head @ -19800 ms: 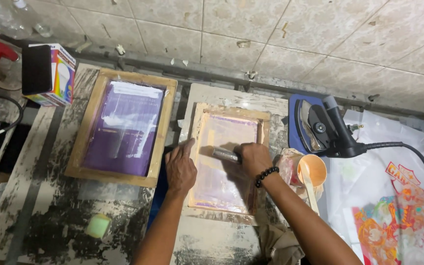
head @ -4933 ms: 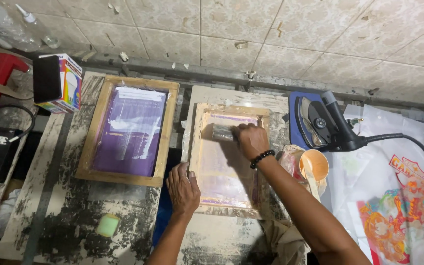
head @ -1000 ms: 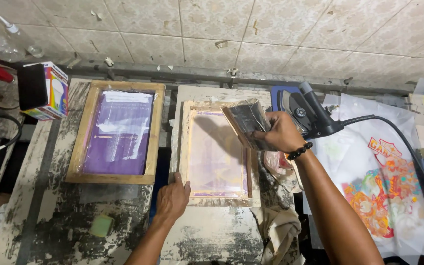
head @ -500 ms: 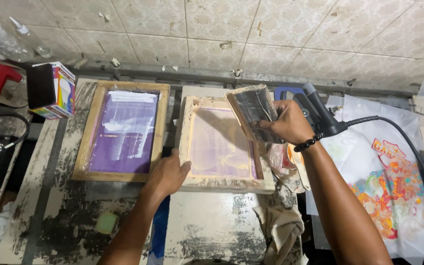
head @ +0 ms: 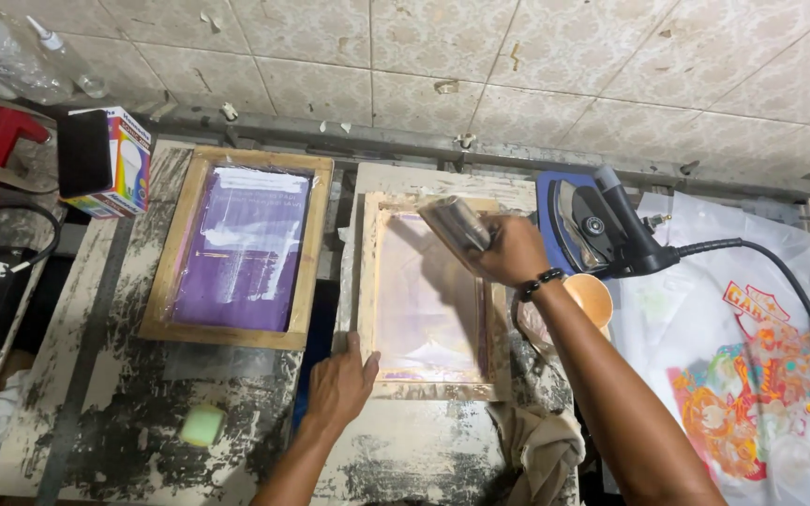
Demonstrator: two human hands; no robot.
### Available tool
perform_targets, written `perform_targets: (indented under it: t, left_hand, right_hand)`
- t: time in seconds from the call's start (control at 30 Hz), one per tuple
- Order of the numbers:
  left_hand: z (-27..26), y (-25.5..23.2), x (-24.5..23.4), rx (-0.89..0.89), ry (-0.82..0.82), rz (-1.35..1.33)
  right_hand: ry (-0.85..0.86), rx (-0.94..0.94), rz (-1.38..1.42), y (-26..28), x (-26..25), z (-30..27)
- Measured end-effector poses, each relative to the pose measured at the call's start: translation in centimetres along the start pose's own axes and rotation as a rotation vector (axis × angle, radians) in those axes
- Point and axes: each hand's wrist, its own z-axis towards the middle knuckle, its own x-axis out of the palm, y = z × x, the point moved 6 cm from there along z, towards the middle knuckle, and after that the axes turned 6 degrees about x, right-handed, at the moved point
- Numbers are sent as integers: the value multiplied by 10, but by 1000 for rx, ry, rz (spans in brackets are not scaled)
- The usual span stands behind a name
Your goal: The person uses a squeegee to spread a yellow substance across a screen printing frame. They then use a wooden stick to scrape the squeegee and apply more of the substance to the frame before resuming the spreading motion.
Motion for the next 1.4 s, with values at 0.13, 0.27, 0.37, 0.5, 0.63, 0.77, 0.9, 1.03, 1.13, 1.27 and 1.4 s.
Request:
perform_targets:
  t: [0.13,0.27,0.37,0.5,0.63,0.77,0.9,1.03,1.13,1.27,1.4]
  left_hand:
    - [14,25,36,-83,44,64]
    - [25,11,1,-86,-332,77]
    - [42,4,-7,-21,-434,87]
    - [74,6,2,25,-469,103]
    - [84,6,-2,62,-486,12]
    - [82,7,-1,97,-470,-81]
    - [82,10,-1,78,-443,-60]
    - [85,13,-5,49,-443,-92]
    - [73,10,-2,60,-442,-146]
    - [80,9,-6,35,-436,-152]
    - [78,12,-4,36,-471,-123]
  right_hand:
    - [196,76,-215,39,16,-14]
    - [32,-251,-427,43,62,-14]
    - [-170,-446,-473,41,93,-17]
    - [-248,-462,-486,50,98,-40]
    - [-158,-540,-471,73,56,-78]
    - [-100,-458,-417,51,53,-39]
    - [-141,-406,-505,30,69,21]
    - [-119,-315,-533,22,103,45]
    - [19,-318,-545,19,104,7]
    - [105,-457,-496,48,76,-63]
    - [227,-477,-393,25,88,-68]
